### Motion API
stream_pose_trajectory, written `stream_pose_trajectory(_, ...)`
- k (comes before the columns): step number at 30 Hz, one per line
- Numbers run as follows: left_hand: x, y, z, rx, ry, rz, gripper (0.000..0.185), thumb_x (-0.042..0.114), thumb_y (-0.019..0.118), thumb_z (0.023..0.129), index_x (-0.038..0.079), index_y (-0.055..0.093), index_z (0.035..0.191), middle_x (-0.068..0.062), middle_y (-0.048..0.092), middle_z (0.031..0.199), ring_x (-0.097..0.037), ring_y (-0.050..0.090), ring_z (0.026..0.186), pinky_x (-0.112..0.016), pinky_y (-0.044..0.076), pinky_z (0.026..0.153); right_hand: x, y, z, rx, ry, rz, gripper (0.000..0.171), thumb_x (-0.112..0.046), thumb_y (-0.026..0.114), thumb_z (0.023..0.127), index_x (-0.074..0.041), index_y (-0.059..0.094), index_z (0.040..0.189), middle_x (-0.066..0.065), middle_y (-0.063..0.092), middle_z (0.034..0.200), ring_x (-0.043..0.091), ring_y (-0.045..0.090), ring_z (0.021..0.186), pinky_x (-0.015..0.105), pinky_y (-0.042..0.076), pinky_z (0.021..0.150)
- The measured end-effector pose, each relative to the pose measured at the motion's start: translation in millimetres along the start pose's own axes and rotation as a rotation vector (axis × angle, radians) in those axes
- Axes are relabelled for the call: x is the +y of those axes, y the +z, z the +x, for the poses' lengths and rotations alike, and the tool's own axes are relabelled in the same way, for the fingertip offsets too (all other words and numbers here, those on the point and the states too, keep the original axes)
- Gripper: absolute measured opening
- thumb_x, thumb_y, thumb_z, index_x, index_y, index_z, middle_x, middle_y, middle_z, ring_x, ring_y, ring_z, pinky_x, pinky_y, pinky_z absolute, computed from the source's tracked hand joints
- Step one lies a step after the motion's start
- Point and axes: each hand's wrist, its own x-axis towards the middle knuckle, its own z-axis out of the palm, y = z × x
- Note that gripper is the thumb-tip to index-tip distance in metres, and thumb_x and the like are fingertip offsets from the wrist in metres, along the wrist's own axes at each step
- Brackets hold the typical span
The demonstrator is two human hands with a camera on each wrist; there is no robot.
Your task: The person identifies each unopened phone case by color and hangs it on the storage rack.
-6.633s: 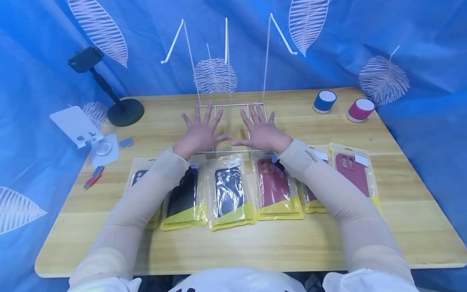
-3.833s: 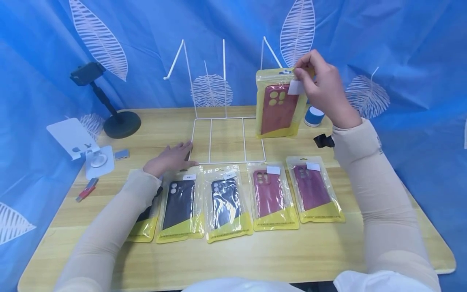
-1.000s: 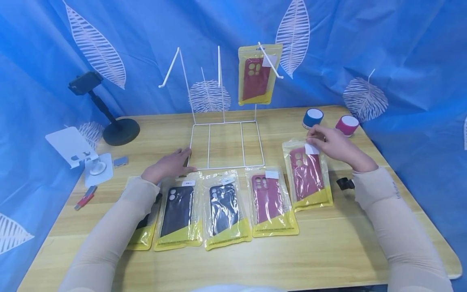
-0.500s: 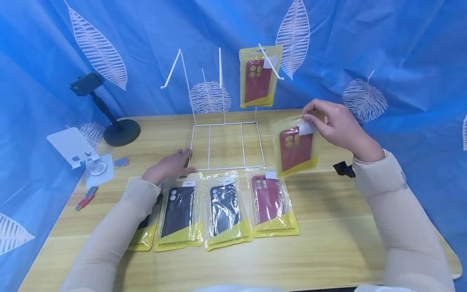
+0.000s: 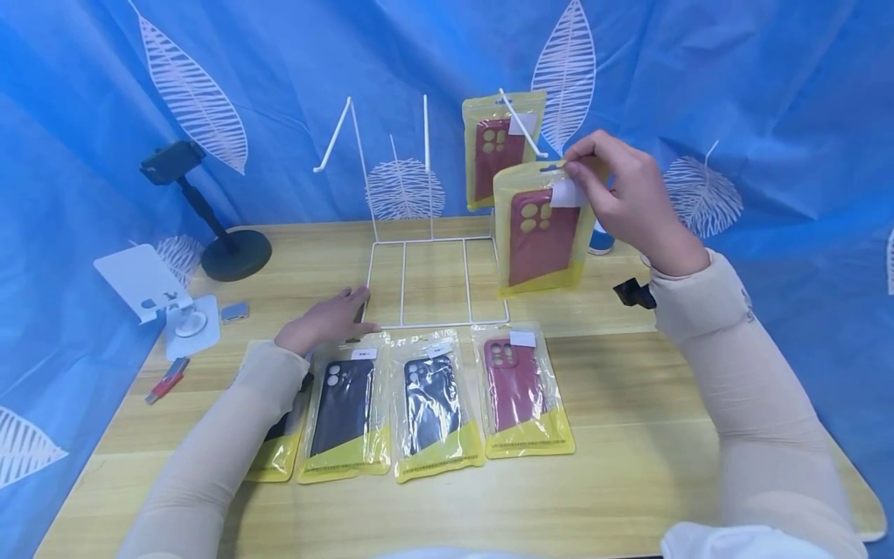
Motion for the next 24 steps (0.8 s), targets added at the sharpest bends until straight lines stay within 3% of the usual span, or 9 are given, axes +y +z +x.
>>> stream_pose_trajectory(11, -0.5, 0.3, -2.0, 0.002, 0.003, 0.003, 0.091, 0.055, 0.054, 0.097, 0.005, 0.011, 0.159, -0.015, 0.01, 0.167, -0.039, 0.011, 0.153, -0.066, 0.02, 0.117, 3.8, 16.1, 20.4, -0.037, 0.102, -0.023, 0.022, -0.016, 0.054, 0.102, 0.003, 0.064, 0.109, -0.025, 0.054, 0.097, -0.01, 0.054, 0.086, 0.012, 0.041, 0.075)
stream_pose_trajectory(19, -1.1, -0.3, -2.5, 0.003, 0.009, 0.011, 0.091, 0.056, 0.054, 0.097, 0.006, 0.012, 0.16, -0.014, 0.01, 0.167, -0.039, 0.011, 0.153, -0.07, 0.018, 0.116, 20.5, 33.0, 38.7, -0.081, 0.172, -0.072, 0.027, -0.024, 0.051, 0.104, -0.002, 0.063, 0.113, 0.001, 0.065, 0.106, -0.016, 0.049, 0.09, 0.012, 0.042, 0.079)
stream_pose_trajectory(24, 0.0, -1.4, -2.8, -0.003, 0.015, 0.018, 0.091, 0.056, 0.054, 0.097, 0.006, 0.012, 0.159, -0.014, 0.009, 0.167, -0.039, 0.011, 0.153, -0.071, 0.017, 0.115, 29.8, 39.5, 51.9, -0.12, 0.239, -0.089, 0.034, -0.031, 0.047, 0.105, -0.002, 0.061, 0.116, 0.005, 0.064, 0.109, -0.002, 0.055, 0.095, 0.022, 0.045, 0.085)
